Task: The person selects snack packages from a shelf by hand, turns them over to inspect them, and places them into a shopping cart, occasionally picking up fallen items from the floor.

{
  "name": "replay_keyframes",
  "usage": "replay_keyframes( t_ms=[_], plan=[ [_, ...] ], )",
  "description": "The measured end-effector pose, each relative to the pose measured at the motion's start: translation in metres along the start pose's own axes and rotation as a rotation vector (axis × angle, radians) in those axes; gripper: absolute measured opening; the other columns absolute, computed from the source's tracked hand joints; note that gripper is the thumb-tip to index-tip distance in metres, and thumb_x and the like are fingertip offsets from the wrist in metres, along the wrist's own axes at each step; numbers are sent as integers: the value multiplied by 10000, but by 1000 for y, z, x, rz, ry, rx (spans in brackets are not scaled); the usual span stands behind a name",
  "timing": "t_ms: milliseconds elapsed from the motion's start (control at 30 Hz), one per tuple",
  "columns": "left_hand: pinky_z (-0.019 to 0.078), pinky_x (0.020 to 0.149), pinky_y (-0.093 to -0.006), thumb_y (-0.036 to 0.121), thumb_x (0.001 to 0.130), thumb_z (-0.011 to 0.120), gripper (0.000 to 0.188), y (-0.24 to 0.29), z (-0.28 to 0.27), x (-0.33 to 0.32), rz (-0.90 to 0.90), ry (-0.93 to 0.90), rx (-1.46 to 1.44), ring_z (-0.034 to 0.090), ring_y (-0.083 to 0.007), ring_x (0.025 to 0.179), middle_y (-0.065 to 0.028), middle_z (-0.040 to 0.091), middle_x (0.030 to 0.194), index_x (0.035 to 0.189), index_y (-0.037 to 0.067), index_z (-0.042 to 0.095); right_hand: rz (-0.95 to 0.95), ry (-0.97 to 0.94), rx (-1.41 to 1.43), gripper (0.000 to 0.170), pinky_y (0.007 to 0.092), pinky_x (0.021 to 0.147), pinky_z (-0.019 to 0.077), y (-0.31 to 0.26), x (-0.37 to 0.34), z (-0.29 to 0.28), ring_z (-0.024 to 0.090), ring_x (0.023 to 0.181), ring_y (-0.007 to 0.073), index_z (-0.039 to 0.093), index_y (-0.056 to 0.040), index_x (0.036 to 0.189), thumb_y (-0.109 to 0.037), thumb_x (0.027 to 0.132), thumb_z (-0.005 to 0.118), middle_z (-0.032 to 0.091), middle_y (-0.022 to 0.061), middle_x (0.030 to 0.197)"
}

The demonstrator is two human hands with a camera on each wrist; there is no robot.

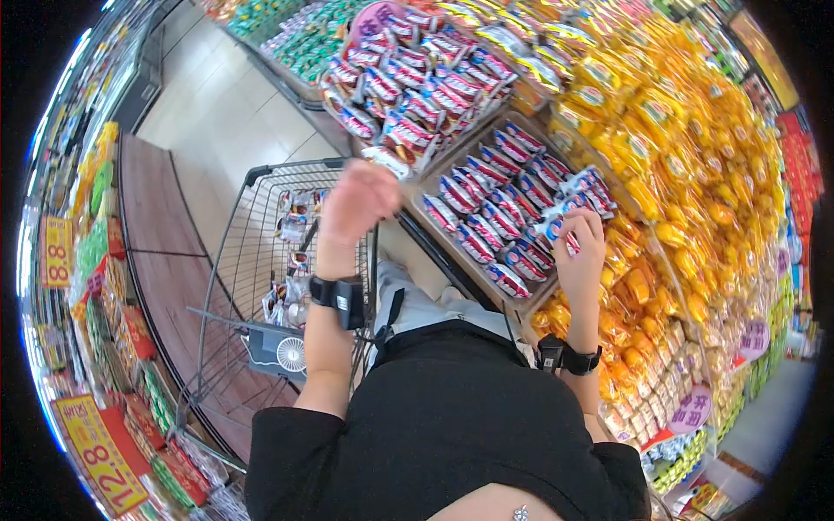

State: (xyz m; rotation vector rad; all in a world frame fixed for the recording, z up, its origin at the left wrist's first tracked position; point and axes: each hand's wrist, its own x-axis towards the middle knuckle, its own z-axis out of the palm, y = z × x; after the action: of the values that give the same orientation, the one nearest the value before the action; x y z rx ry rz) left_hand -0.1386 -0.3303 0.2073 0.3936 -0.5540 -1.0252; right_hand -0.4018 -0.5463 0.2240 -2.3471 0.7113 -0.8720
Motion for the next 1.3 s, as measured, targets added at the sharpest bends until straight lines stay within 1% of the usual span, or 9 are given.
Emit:
replay_keyframes(
  t_ms=[200,300,433,800,933,1000,1167,1200,1300],
  plan=[
    [421,741,-336,271,880,522,256,84,-156,-50,583,644,-381,536,-190,862,-44,586,1011,1073,112,574,-206,-179,171,111,335,761,457,-37,22,43,579,857,271,556,-24,691,79,674,594,598,107,905],
    [426,725,-341,274,868,513,270,82,-229,-68,569,1196,-436,535,-187,858,-22,582,1021,1084,116,553,-230,-372,286,113,337,756,462,-52,30,72,585,864,262,590,-28,684,84,669,592,608,102,920],
    [430,739,-341,300,867,483,278,52,-340,-109,265,1409,-171,527,-173,912,-1,574,1033,1066,113,533,-331,-504,281,125,350,749,470,-82,41,110,587,863,263,618,-52,702,66,661,615,614,78,921],
    [466,692,-314,317,872,489,337,-12,-456,-139,-260,1420,51,544,-205,753,-68,543,1015,1110,78,495,-434,-896,248,225,367,771,447,-115,38,225,573,879,265,629,-70,932,-28,710,622,603,69,927],
    [421,882,-424,379,887,505,498,-7,-435,-112,-364,1482,236,438,-306,1131,-139,329,1383,1309,124,437,-480,-1016,249,233,367,776,435,-125,35,258,560,876,257,620,-77,936,-41,706,617,586,63,914],
    [408,904,-433,374,885,511,551,-12,-453,-120,-464,1203,546,369,-333,1199,-136,248,1438,1362,142,362,-493,-1043,248,238,366,778,433,-128,38,273,555,875,257,616,-77,940,-44,705,620,581,64,909],
    [424,888,-402,358,876,537,673,-12,-444,-105,-351,1250,141,491,-315,1085,-109,281,1436,1444,196,215,-475,-1092,215,248,366,784,430,-131,39,297,546,886,256,607,-72,952,-47,706,620,574,66,904],
    [337,941,-504,255,878,489,450,-20,-441,-105,-265,1319,95,401,-321,1200,-135,374,1363,1298,100,449,-473,-1090,211,245,365,782,431,-130,39,299,547,883,255,606,-70,951,-46,708,619,575,64,903],
    [413,839,-407,229,885,478,367,-26,-440,-108,-282,1310,140,489,-265,1038,-111,473,1206,1221,84,513,-469,-1086,206,238,364,774,433,-129,37,301,551,874,253,605,-68,948,-46,711,615,576,60,902]
  ],
)
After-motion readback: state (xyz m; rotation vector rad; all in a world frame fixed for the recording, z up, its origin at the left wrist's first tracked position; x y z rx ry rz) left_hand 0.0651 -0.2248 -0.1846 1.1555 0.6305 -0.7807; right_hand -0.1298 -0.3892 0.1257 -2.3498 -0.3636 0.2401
